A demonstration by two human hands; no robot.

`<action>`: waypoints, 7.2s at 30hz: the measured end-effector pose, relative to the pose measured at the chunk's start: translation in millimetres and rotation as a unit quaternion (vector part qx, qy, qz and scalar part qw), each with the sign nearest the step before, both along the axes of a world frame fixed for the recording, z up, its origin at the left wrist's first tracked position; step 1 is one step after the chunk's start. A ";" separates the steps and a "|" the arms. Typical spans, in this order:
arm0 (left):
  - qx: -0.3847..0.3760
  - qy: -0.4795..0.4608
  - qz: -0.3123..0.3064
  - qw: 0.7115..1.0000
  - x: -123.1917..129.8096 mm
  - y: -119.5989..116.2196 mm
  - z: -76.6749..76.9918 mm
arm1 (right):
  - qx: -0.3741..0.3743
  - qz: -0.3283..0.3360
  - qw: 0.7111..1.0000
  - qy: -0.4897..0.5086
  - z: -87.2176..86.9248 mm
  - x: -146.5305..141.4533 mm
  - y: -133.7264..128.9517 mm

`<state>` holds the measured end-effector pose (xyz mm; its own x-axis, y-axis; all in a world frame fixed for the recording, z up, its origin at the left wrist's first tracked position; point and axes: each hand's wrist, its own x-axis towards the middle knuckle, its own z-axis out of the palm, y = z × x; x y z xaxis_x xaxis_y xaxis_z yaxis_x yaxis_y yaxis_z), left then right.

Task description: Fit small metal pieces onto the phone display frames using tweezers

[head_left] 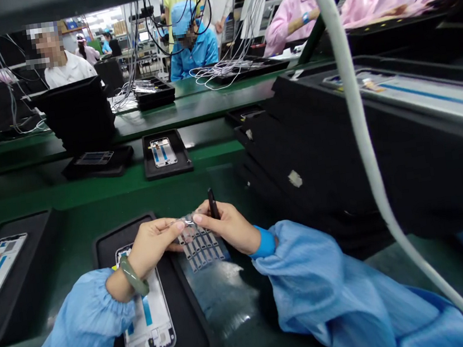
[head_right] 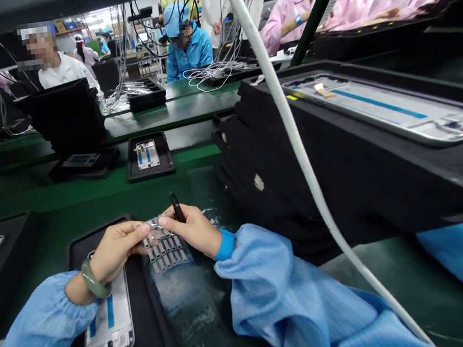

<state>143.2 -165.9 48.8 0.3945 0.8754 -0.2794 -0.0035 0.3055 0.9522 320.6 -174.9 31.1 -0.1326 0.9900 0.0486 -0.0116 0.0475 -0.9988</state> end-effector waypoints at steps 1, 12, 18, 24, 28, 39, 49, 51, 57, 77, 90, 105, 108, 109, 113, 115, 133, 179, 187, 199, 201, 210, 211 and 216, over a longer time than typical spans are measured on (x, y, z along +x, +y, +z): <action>-0.008 -0.009 0.000 1.000 -0.3 -0.1 0.6 | -0.005 0.004 1.000 0.007 -0.2 0.0 -0.1; -0.062 -0.071 0.011 0.995 4.8 -0.3 3.5 | -0.076 0.024 0.996 0.037 -1.3 3.5 0.0; -0.065 -0.083 0.019 0.994 6.0 0.3 3.8 | -0.070 0.018 0.997 0.016 5.3 -0.3 -3.4; -0.066 -0.087 0.019 0.994 7.1 -0.8 4.4 | -0.056 0.024 0.998 0.008 4.4 0.9 -3.5; -0.059 -0.082 0.026 0.995 8.6 -0.9 2.7 | -0.059 0.020 0.998 -0.018 7.6 3.2 -1.1; -0.063 -0.098 0.026 0.993 8.5 -0.7 2.8 | -0.071 0.017 0.996 0.059 4.8 -3.0 -4.8; -0.075 -0.108 -0.001 0.991 1.7 -0.8 3.4 | -0.052 0.044 0.997 0.041 5.6 -4.2 -6.1; -0.066 -0.093 -0.005 0.994 1.4 -0.7 2.7 | -0.047 0.039 0.998 0.021 4.9 -4.0 -5.2; 0.062 -0.002 0.052 0.997 4.2 0.3 6.1 | 0.016 0.020 0.999 -0.031 8.0 7.1 0.8; 0.540 0.477 -0.030 0.692 6.0 1.4 -8.2 | 0.062 -0.180 0.982 -0.007 3.2 24.9 14.8; 0.494 0.363 -0.386 0.690 14.7 -85.5 -12.8 | 0.025 -0.173 0.984 0.017 9.4 25.9 19.3; 0.488 0.536 -0.251 0.642 -5.0 12.8 -21.2 | -0.034 -0.144 0.982 -0.116 -29.6 3.4 38.9; 0.482 0.538 -0.256 0.643 -4.3 9.7 -22.0 | -0.040 -0.123 0.984 -0.124 -30.4 4.7 40.4; 0.480 0.538 -0.257 0.643 -3.9 9.3 -21.5 | -0.043 -0.118 0.984 -0.123 -30.5 4.9 40.8; 0.473 0.541 -0.260 0.644 -3.1 10.3 -20.6 | -0.048 -0.120 0.983 -0.127 -31.1 4.8 41.3; 0.471 0.541 -0.261 0.646 -2.9 10.9 -21.2 | -0.045 -0.116 0.984 -0.131 -31.3 4.0 40.7; 0.443 0.435 -0.193 0.760 -2.1 8.6 -21.7 | -0.143 -0.128 0.980 0.058 -7.8 2.0 38.9; 0.445 0.449 -0.111 0.767 -149.9 -36.9 -29.0 | -0.119 0.067 0.989 0.052 -8.6 -137.1 22.4; 0.445 0.444 -0.107 0.770 -150.4 -37.4 -27.9 | -0.106 0.058 0.992 0.028 -12.6 -135.8 23.4; 0.447 0.439 -0.102 0.773 -149.5 -37.1 -27.0 | -0.090 0.066 0.994 -0.004 -16.2 -135.7 24.0; 0.448 0.441 -0.105 0.770 -149.5 -37.3 -26.7 | -0.088 0.068 0.994 -0.009 -16.3 -135.6 24.1; 0.474 0.452 -0.114 0.747 -150.3 -36.6 -26.3 | -0.052 0.076 0.994 -0.066 -17.1 -134.0 23.6; 0.483 0.455 -0.118 0.739 -150.3 -35.9 -25.9 | -0.038 0.078 0.993 -0.083 -15.7 -133.7 23.1; 0.503 0.482 -0.147 0.702 -147.0 -33.3 -21.9 | 0.068 0.104 0.977 -0.176 -6.4 -132.8 19.6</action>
<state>-3.8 -199.3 26.8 0.6509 0.7418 0.1611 0.7139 -0.6704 0.2024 187.8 -155.4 24.7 -0.3617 0.9277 0.0922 0.3077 0.2122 -0.9275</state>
